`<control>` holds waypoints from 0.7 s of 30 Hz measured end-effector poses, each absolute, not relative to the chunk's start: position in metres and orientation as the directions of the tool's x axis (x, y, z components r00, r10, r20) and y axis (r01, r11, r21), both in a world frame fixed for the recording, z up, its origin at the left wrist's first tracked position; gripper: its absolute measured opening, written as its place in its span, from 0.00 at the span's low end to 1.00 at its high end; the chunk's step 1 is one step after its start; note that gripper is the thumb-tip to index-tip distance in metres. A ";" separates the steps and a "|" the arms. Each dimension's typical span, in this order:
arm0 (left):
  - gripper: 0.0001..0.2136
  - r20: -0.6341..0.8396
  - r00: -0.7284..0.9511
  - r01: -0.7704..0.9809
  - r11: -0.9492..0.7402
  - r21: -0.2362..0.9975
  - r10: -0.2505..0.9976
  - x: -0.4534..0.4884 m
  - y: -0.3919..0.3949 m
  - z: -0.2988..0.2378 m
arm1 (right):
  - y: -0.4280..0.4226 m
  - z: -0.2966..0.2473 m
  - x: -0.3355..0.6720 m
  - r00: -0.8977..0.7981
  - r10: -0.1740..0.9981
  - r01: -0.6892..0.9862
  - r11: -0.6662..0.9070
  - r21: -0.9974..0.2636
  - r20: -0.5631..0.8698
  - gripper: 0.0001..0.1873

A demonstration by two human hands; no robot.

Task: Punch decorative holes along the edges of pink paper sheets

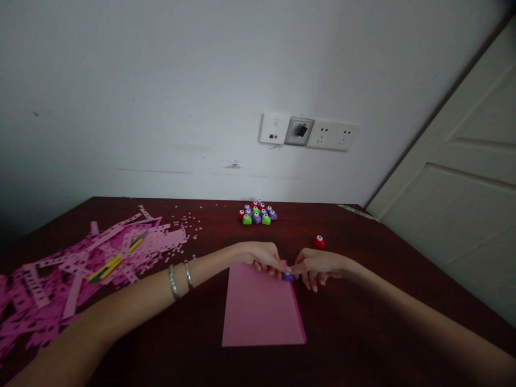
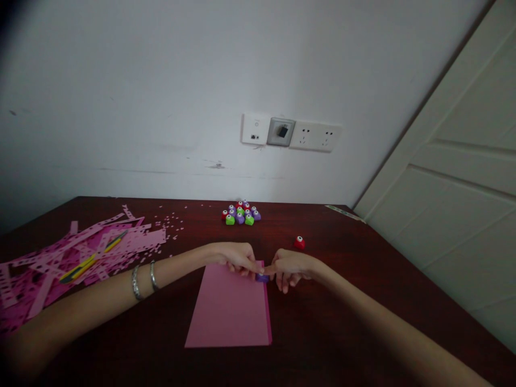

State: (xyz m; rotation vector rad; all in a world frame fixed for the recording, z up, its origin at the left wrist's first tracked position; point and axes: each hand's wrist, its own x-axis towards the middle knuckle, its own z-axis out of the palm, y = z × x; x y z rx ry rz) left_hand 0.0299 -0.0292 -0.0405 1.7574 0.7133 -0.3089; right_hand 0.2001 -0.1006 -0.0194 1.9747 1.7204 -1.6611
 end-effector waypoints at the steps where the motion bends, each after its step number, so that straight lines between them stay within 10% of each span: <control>1: 0.21 -0.563 0.773 0.618 -0.146 0.773 0.291 0.031 -0.028 -0.041 | -0.100 -0.018 0.198 -0.189 0.676 0.741 -0.378 -0.555 -0.712 0.22; 21: 0.15 -0.650 0.733 0.678 -0.138 0.722 0.202 0.045 -0.020 -0.042 | -0.091 -0.020 0.190 -0.244 0.691 0.720 -0.341 -0.604 -0.681 0.15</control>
